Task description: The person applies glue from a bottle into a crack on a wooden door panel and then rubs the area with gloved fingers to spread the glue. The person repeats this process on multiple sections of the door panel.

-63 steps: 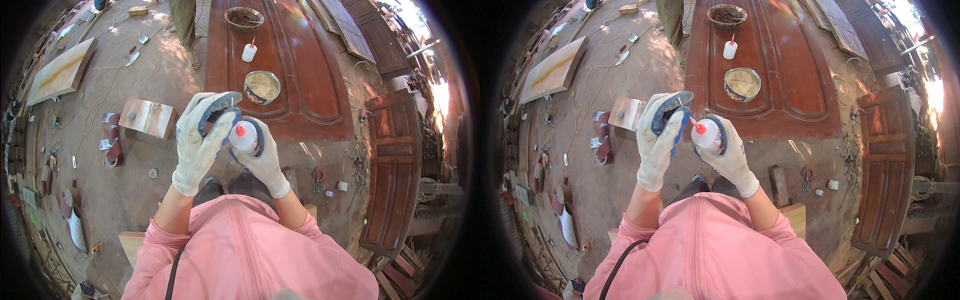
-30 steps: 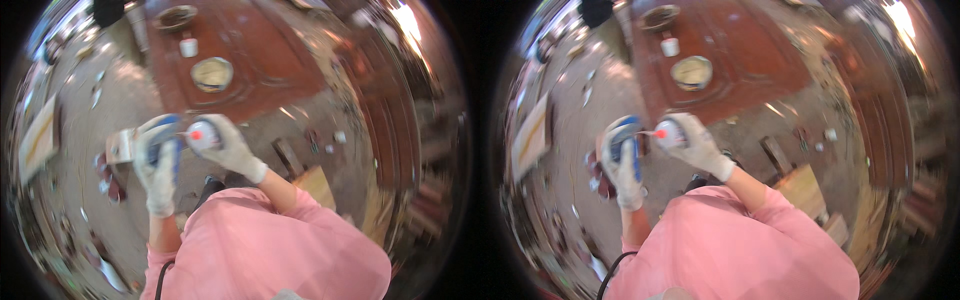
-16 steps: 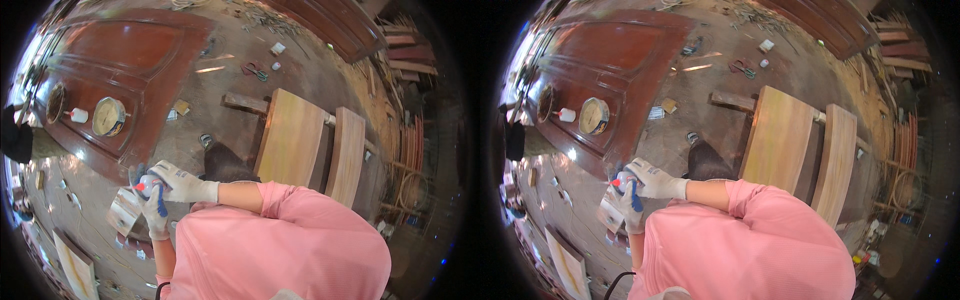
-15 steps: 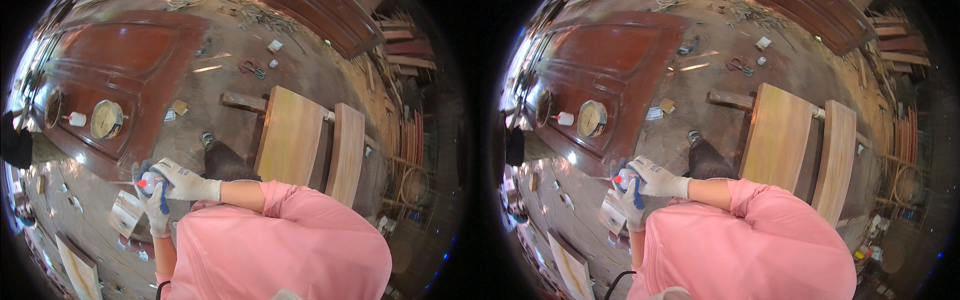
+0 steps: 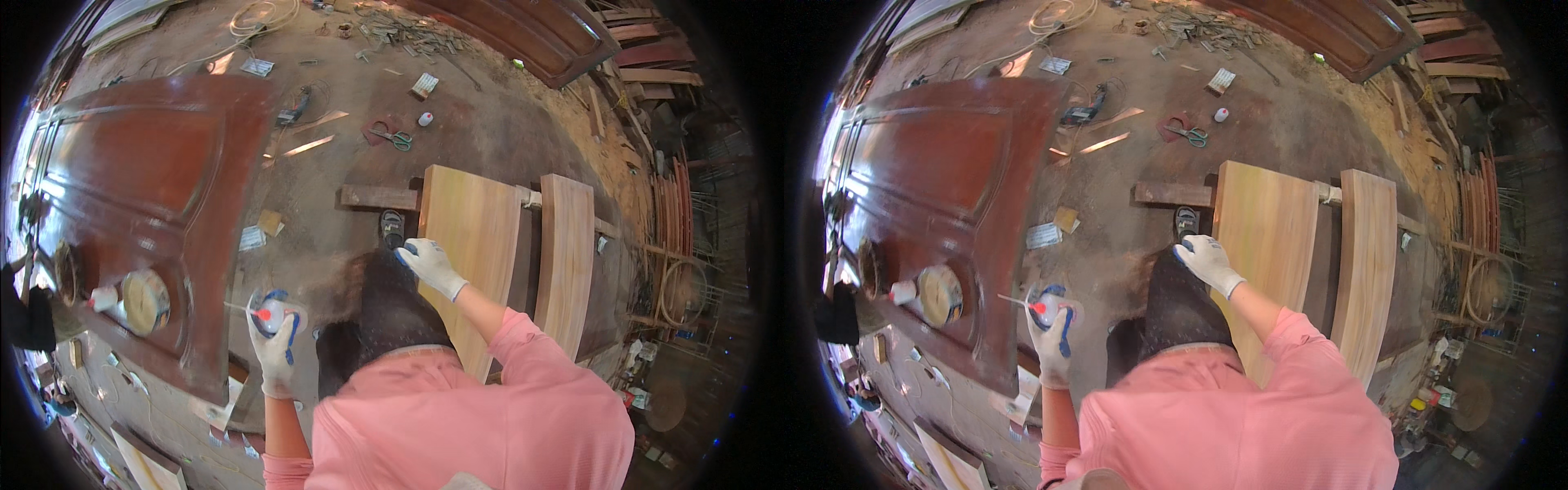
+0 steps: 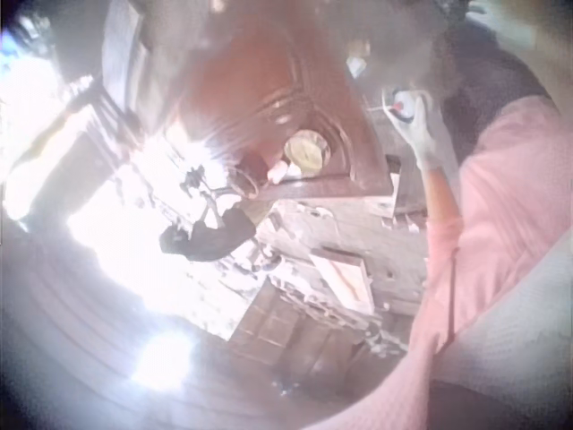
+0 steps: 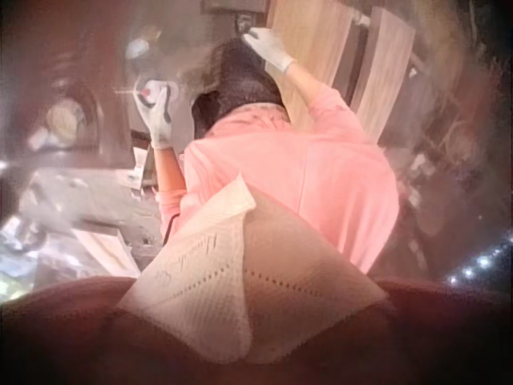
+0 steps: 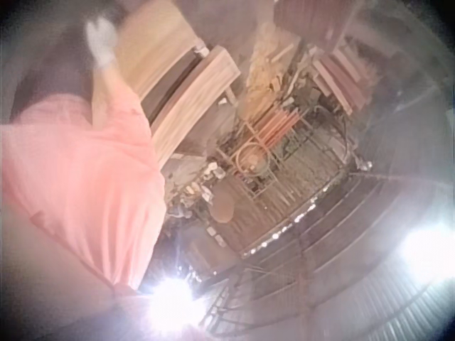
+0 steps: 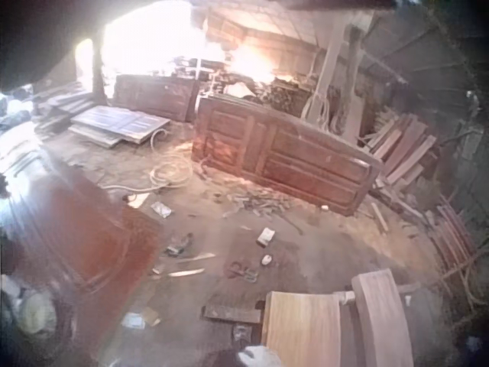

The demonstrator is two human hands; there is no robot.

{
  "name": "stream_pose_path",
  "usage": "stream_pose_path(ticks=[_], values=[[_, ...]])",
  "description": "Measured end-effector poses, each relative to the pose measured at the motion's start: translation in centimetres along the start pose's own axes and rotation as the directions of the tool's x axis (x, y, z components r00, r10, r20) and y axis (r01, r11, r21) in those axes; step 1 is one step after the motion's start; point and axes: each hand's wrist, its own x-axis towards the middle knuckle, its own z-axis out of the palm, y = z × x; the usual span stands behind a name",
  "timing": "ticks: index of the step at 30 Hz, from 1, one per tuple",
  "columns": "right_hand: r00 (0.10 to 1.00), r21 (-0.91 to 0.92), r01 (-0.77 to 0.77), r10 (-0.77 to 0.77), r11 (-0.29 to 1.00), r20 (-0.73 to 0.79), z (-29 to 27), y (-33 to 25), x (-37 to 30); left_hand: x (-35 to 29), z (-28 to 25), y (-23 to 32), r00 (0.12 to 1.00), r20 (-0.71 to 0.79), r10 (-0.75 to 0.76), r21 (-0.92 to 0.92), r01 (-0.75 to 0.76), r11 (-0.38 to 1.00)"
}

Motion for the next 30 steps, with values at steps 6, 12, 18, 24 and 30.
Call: stream_pose_path(ticks=[6, 12, 18, 24, 30], values=[[0.996, 0.065, -0.075, 0.072, 0.995, 0.055, 3.2, 19.1, 18.7, 12.5, 10.2, -11.7, 0.978, -0.127, -0.164, -0.11, 0.15, 0.982], [0.998, -0.003, -0.056, 0.056, 0.998, 0.025, 7.9, 37.1, 41.0, 30.4, 20.6, -26.1, 0.976, -0.13, -0.177, 0.021, 0.181, 0.983], [0.997, -0.506, 0.038, 0.0, 0.862, 0.075, 10.4, 44.3, 59.7, 43.9, 27.7, -37.2, 0.98, -0.135, -0.146, 0.003, 0.148, 0.989], [0.994, -0.59, 0.052, -0.097, 0.806, -0.044, 13.5, 46.0, 68.7, 50.7, 28.5, -43.7, 0.957, -0.092, -0.276, -0.031, 0.274, 0.961], [0.993, -0.553, 0.12, -0.108, 0.824, 0.053, 12.3, 44.4, 67.5, 51.9, 28.7, -44.5, 0.949, -0.081, -0.304, -0.008, 0.304, 0.952]])
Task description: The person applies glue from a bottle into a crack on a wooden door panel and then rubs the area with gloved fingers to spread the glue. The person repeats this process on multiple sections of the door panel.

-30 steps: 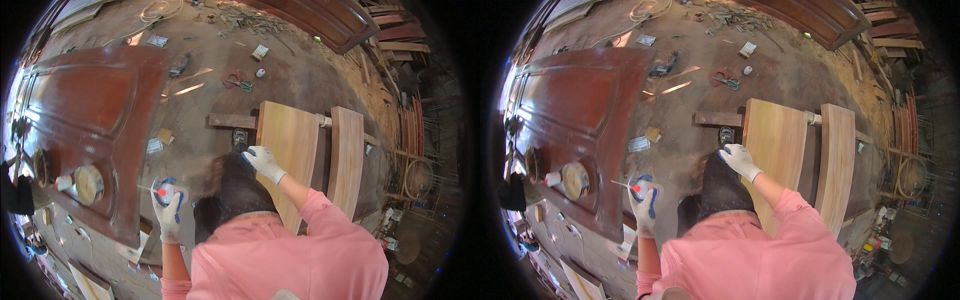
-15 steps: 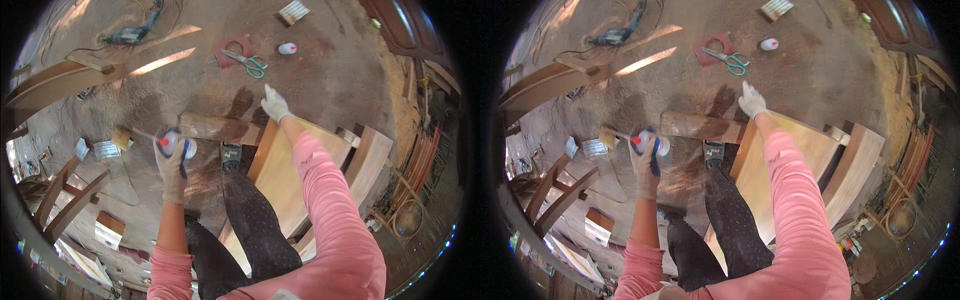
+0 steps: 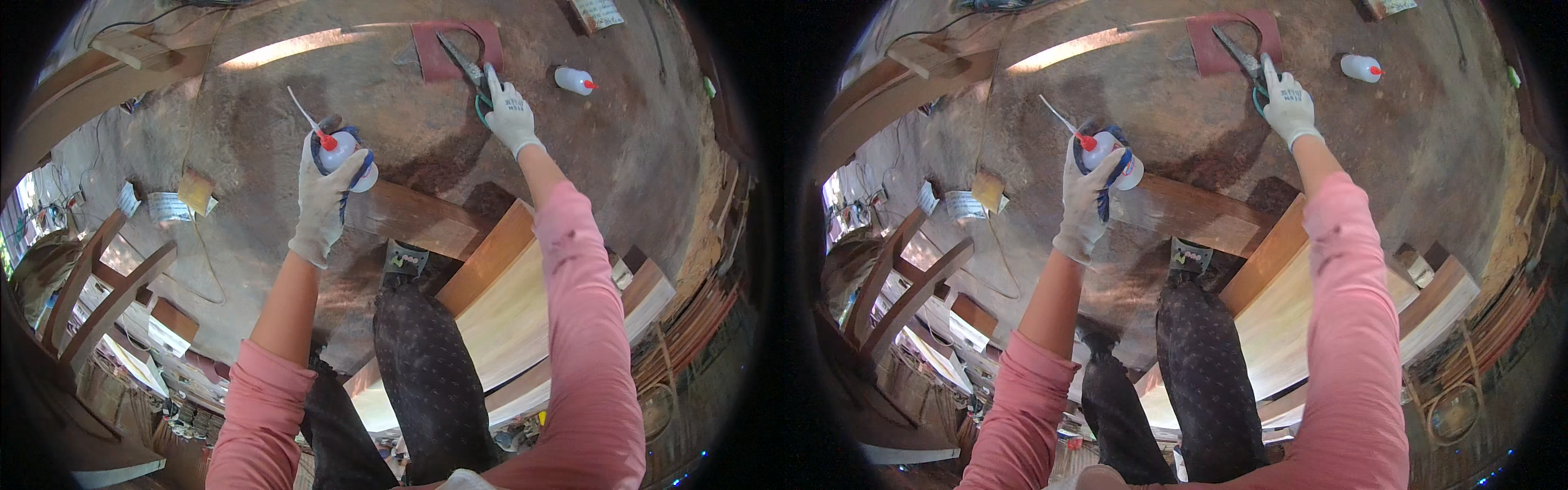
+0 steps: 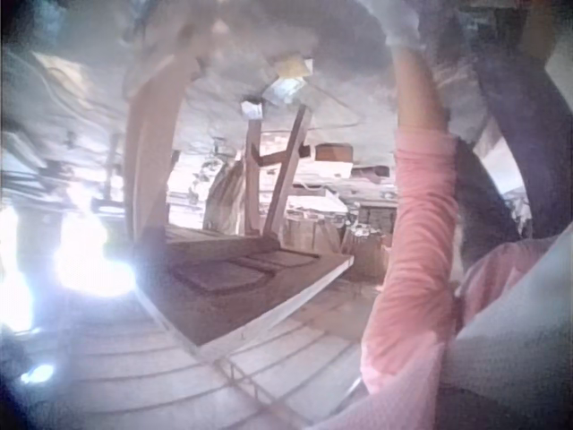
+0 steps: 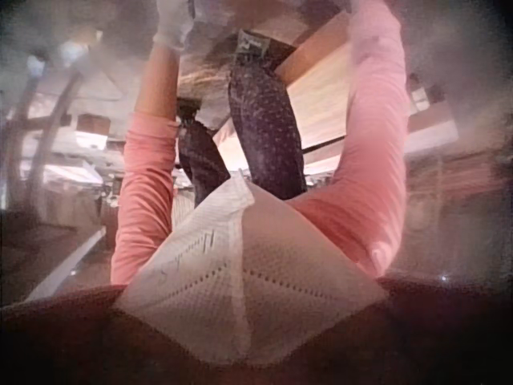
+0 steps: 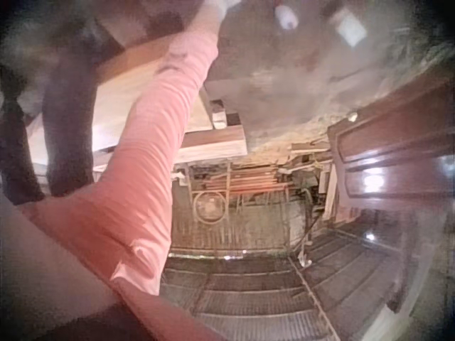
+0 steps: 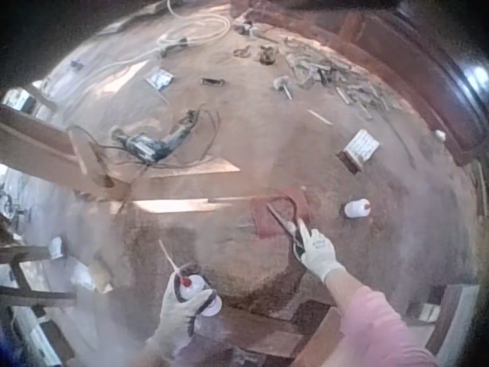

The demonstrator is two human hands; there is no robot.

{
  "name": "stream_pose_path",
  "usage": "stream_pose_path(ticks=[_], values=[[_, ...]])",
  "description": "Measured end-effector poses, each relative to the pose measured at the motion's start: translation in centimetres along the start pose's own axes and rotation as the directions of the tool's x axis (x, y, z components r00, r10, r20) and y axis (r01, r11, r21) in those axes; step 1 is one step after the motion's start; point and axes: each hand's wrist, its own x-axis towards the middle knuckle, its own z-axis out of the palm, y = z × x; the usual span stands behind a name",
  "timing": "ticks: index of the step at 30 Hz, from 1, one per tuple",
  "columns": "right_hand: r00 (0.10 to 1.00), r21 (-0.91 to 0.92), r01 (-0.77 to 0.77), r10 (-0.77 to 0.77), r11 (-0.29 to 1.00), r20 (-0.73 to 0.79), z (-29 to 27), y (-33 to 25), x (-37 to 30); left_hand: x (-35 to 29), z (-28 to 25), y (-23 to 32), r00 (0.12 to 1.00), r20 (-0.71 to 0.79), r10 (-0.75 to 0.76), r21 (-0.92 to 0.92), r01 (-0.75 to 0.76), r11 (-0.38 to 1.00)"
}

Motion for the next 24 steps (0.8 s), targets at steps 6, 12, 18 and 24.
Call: stream_pose_path(ticks=[6, 12, 18, 24], values=[[0.973, 0.4, 0.228, -0.199, 0.888, -0.114, -10.2, -4.2, -7.2, -1.2, 0.3, 2.3, 1.0, -0.001, 0.017, 0.009, -0.017, 1.0], [0.878, 0.308, 0.478, -0.437, 0.823, -0.196, -20.8, -9.5, -11.7, -2.3, 1.5, 5.3, 0.999, 0.042, 0.02, 0.019, -0.021, 1.0], [0.811, 0.11, 0.576, -0.55, 0.81, -0.199, -24.8, -11.6, -10.8, -2.6, 1.9, 5.9, 0.998, 0.028, 0.056, 0.175, -0.06, 0.983], [0.812, 0.087, 0.572, -0.548, 0.815, -0.203, -25.1, -11.9, -10.1, -3.0, 1.8, 6.3, 0.992, 0.052, 0.118, 0.249, -0.127, 0.96]])
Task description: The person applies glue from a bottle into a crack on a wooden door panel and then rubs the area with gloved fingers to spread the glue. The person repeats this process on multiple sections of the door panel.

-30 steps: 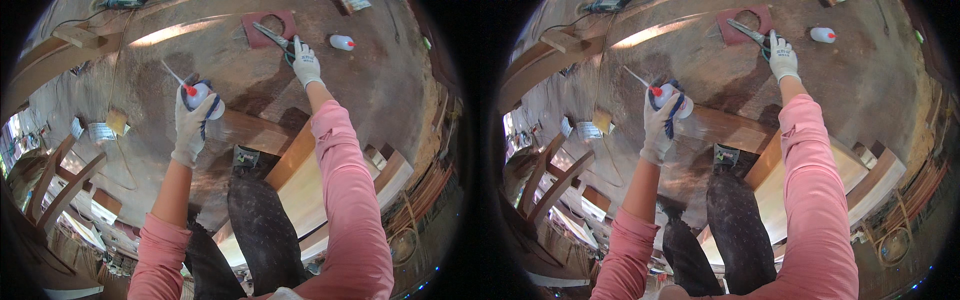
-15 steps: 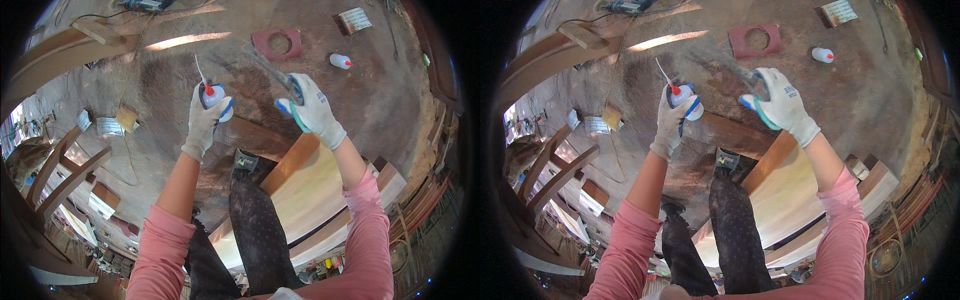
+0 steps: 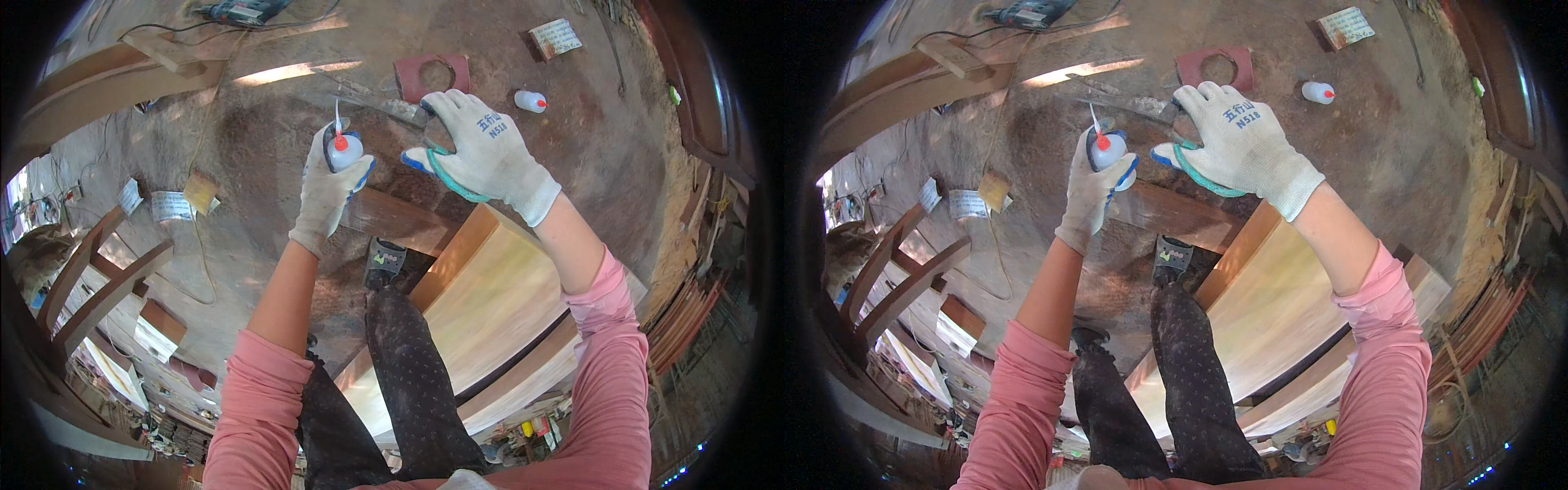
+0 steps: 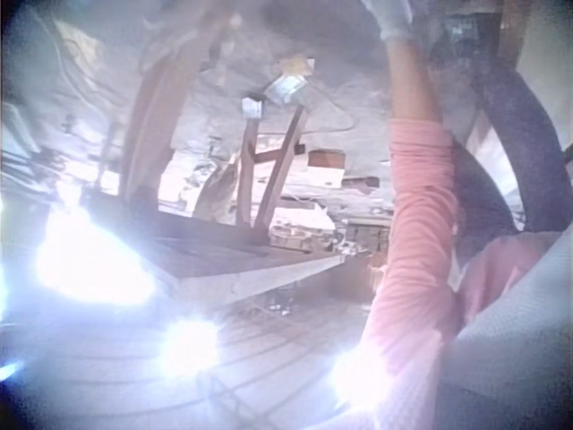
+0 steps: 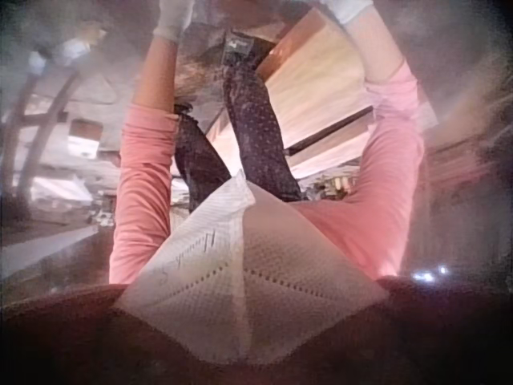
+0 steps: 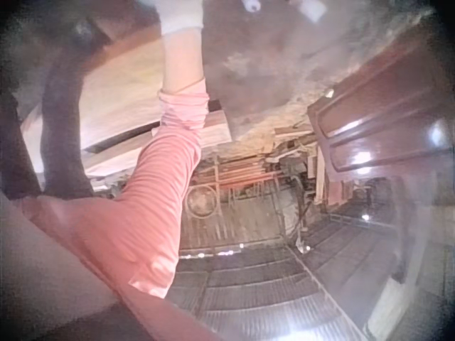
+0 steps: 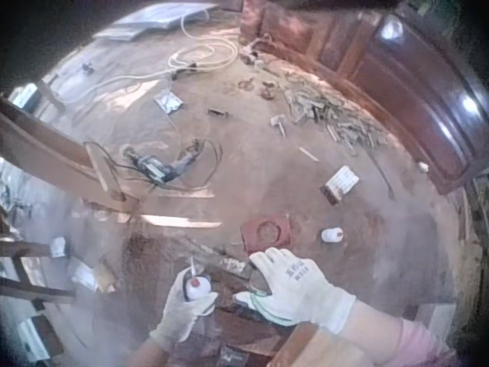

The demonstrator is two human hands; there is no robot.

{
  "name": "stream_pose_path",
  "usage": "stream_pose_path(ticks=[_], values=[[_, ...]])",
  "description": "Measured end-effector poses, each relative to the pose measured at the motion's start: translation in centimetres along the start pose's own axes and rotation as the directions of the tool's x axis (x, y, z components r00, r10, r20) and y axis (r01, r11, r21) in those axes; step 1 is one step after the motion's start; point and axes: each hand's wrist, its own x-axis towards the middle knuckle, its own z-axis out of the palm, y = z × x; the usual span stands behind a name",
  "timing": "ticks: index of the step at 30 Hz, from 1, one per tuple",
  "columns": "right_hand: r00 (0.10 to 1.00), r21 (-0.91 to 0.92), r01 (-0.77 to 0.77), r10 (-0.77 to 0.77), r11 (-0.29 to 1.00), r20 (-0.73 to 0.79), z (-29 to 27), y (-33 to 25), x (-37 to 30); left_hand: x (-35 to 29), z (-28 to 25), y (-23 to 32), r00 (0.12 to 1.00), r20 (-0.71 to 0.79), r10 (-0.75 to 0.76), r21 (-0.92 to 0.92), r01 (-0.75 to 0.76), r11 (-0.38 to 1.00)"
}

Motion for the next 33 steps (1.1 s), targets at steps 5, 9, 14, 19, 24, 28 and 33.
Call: stream_pose_path(ticks=[5, 9, 14, 19, 24, 28, 33], values=[[0.999, 0.011, -0.018, 0.018, 1.0, 0.042, -1.1, -0.5, 0.5, -0.1, -0.3, 0.7, 0.997, 0.004, 0.079, 0.089, -0.079, 0.993], [0.994, 0.059, -0.055, 0.048, 0.997, 0.101, -1.4, -0.7, 1.0, 0.4, -0.8, 0.7, 0.994, 0.004, 0.106, 0.129, -0.106, 0.986], [0.963, 0.114, -0.237, 0.217, 0.965, 0.162, -0.3, -0.5, 1.6, 0.8, -1.2, 0.9, 0.99, -0.02, 0.142, 0.166, -0.137, 0.977], [0.919, -0.087, -0.343, 0.353, 0.935, 0.177, 5.2, 3.1, 3.8, 0.4, -2.1, 1.3, 0.989, -0.025, 0.146, 0.188, -0.139, 0.972], [0.952, -0.301, -0.198, 0.255, 0.933, 0.167, 12.9, 4.6, 0.1, -2.2, -2.8, 3.0, 0.995, 0.071, 0.074, -0.032, -0.072, 0.997], [0.82, 0.784, -0.52, -0.059, 0.339, 0.57, 5.7, -9.8, -2.3, -7.5, -5.0, 4.0, 0.992, 0.109, 0.07, -0.077, -0.062, 0.995], [0.811, 0.804, -0.522, 0.125, -0.285, 0.571, 1.2, -22.5, -9.4, -17.2, -8.5, 8.2, 0.955, 0.282, 0.096, -0.189, -0.043, 0.981]])
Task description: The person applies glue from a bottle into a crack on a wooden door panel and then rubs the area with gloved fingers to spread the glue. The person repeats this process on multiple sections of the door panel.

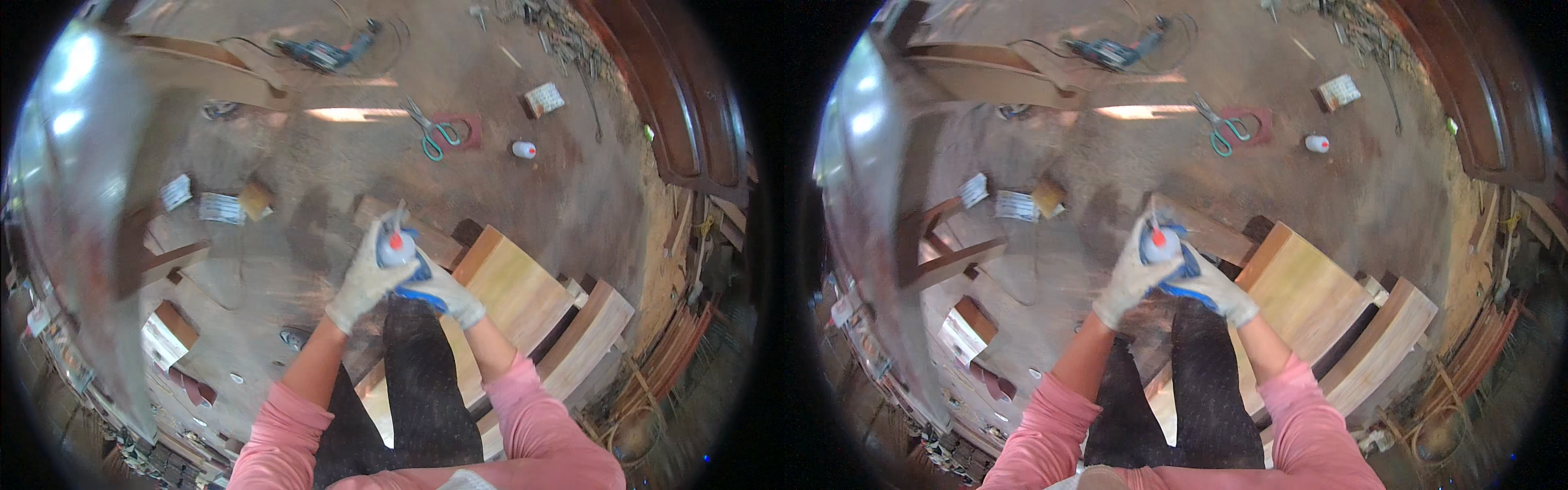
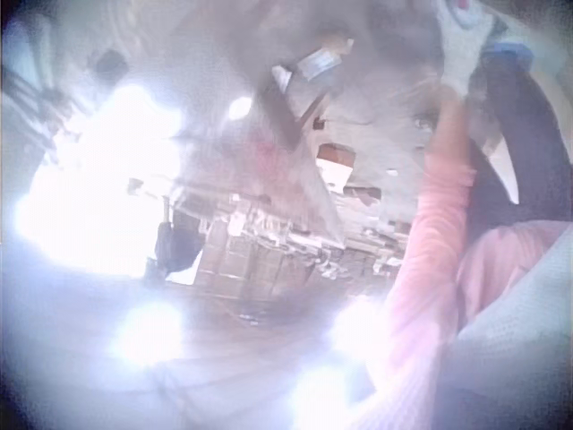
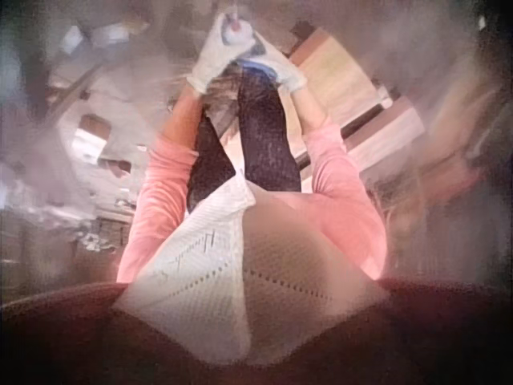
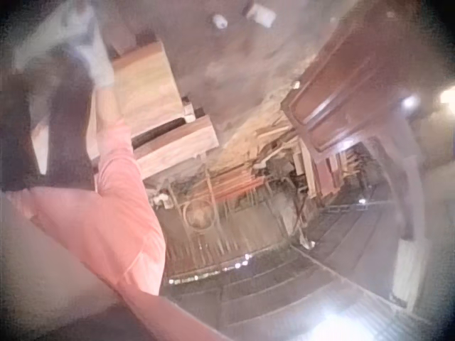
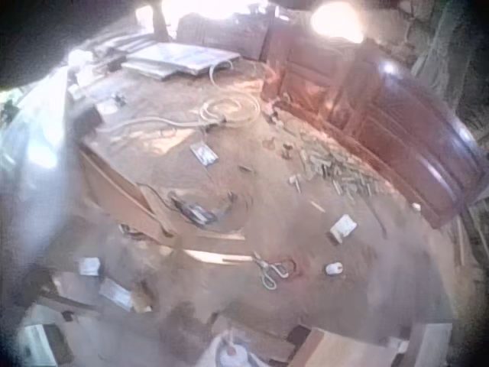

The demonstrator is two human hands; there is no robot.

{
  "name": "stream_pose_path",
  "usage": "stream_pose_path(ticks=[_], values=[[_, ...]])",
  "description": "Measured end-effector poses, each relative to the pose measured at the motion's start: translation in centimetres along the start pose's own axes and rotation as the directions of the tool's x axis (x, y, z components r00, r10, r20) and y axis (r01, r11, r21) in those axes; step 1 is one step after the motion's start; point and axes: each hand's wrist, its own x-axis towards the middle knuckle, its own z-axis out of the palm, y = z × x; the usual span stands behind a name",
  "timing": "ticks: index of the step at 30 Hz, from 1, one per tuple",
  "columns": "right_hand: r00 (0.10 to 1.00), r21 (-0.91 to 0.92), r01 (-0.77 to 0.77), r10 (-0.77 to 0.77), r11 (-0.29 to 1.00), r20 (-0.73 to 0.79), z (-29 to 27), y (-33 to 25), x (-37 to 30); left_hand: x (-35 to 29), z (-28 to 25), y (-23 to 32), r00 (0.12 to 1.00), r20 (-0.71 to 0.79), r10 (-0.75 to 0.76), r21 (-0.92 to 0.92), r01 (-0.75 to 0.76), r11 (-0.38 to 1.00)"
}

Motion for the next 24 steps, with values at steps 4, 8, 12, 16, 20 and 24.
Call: stream_pose_path(ticks=[4, 8, 12, 16, 20, 24], values=[[0.991, 0.024, -0.085, 0.082, 0.996, 0.104, 7.9, -1.4, -6.3, -11.0, -2.8, 5.7, 0.978, 0.195, -0.08, 0.007, 0.08, 0.997], [0.978, -0.105, 0.051, -0.029, 0.993, 0.204, 17.9, -1.0, -11.2, -22.7, -6.6, 11.0, 0.968, 0.164, 0.192, 0.333, -0.238, 0.912], [0.949, -0.101, 0.104, -0.068, 0.989, 0.309, 29.9, 0.1, -13.5, -38.2, -12.8, 12.3, 0.973, -0.13, 0.192, 0.013, -0.192, 0.981], [0.925, -0.143, 0.135, -0.073, 0.98, 0.374, 40.1, 2.5, -13.2, -52.5, -19.4, 11.2, 0.748, -0.575, 0.332, 0.245, -0.23, 0.942], [0.939, -0.303, 0.208, -0.103, 0.93, 0.328, 48.8, 5.6, -12.1, -60.5, -27.1, 7.6, 0.225, -0.9, 0.373, 0.317, -0.249, 0.915], [0.928, -0.547, 0.318, -0.134, 0.774, 0.349, 55.1, 9.7, -10.8, -60.7, -35.5, 4.9, -0.057, -0.929, 0.367, 0.37, -0.071, 0.926]])
